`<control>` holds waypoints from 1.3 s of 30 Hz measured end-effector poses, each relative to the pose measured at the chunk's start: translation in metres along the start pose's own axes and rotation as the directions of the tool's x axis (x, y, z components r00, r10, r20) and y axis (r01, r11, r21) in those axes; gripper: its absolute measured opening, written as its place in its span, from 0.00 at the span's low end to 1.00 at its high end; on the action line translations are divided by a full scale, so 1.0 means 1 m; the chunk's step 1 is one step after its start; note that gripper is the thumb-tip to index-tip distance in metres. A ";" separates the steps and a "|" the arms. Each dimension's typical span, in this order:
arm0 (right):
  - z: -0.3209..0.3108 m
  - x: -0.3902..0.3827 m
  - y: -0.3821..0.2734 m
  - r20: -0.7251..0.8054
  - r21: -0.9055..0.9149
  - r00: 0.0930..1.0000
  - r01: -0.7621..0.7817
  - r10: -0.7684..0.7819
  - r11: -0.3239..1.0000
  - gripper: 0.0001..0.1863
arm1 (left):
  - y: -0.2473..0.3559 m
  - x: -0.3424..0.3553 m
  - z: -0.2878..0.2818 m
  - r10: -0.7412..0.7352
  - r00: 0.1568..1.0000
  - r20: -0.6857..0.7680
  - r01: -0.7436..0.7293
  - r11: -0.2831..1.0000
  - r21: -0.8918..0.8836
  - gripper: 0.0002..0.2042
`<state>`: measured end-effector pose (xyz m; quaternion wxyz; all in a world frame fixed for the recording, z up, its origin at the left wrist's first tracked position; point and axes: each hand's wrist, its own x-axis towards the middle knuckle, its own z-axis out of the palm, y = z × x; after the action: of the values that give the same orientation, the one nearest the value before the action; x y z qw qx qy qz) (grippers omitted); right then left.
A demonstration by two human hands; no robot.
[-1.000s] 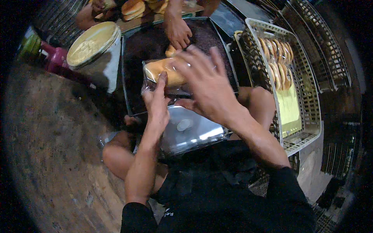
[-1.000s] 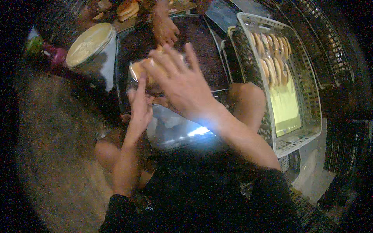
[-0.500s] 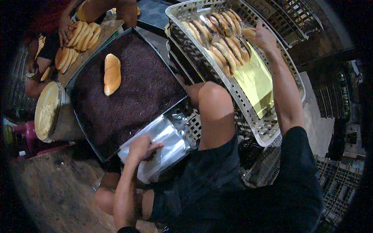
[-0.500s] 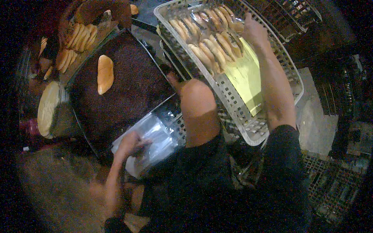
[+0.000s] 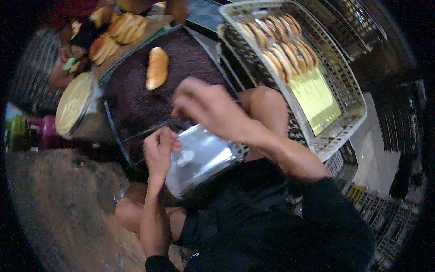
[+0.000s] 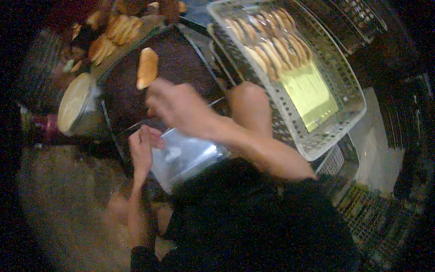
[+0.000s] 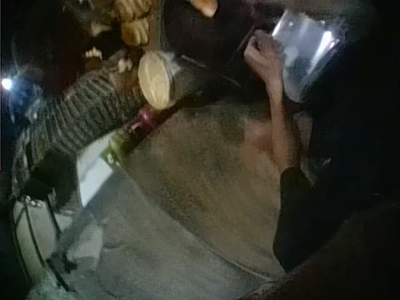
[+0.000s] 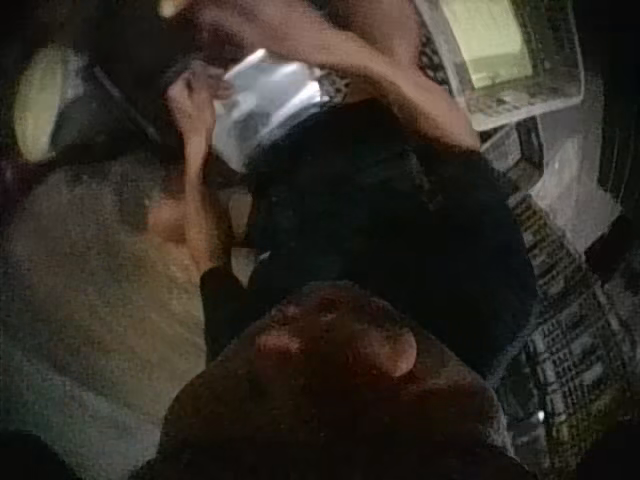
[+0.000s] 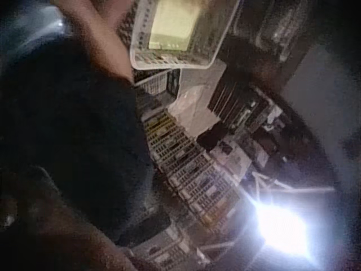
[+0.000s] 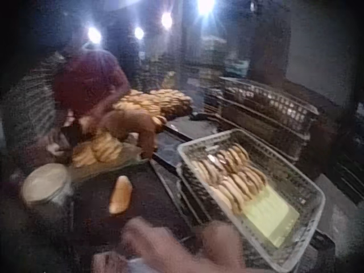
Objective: The person sits on the floor and repeatedly picks up small bread rolls, places them into clear plastic bags, and arranges the packaged rolls into a yellow basket. The process is continuous and repetitive, with the person handling each roll individually.
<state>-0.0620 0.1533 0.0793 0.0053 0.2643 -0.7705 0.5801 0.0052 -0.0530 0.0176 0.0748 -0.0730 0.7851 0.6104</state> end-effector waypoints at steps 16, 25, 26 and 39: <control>0.094 0.031 0.107 -0.395 -0.636 0.808 -0.583 0.436 0.505 0.37 | -0.025 -0.001 -0.072 0.091 0.649 -0.755 0.020 0.990 0.137 0.37; 0.083 -0.001 0.117 -0.176 -0.727 0.882 -0.416 0.437 0.547 0.20 | -0.025 0.006 -0.011 0.006 0.999 -0.048 -0.003 0.997 0.073 0.21; 0.081 -0.004 0.114 -0.145 -0.783 0.829 -0.430 0.540 0.449 0.20 | -0.023 0.005 -0.003 -0.038 0.992 0.122 0.021 0.990 0.136 0.22; 0.049 -0.028 0.070 -0.143 0.632 0.751 -0.432 0.645 0.643 0.08 | -0.049 0.060 0.009 -0.330 0.942 -0.067 0.075 0.399 -0.914 0.24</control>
<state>-0.0525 0.1338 -0.0080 -0.1094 -0.1022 -0.5927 0.7914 -0.0435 -0.0578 -0.0432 0.0039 -0.2692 0.3237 0.9070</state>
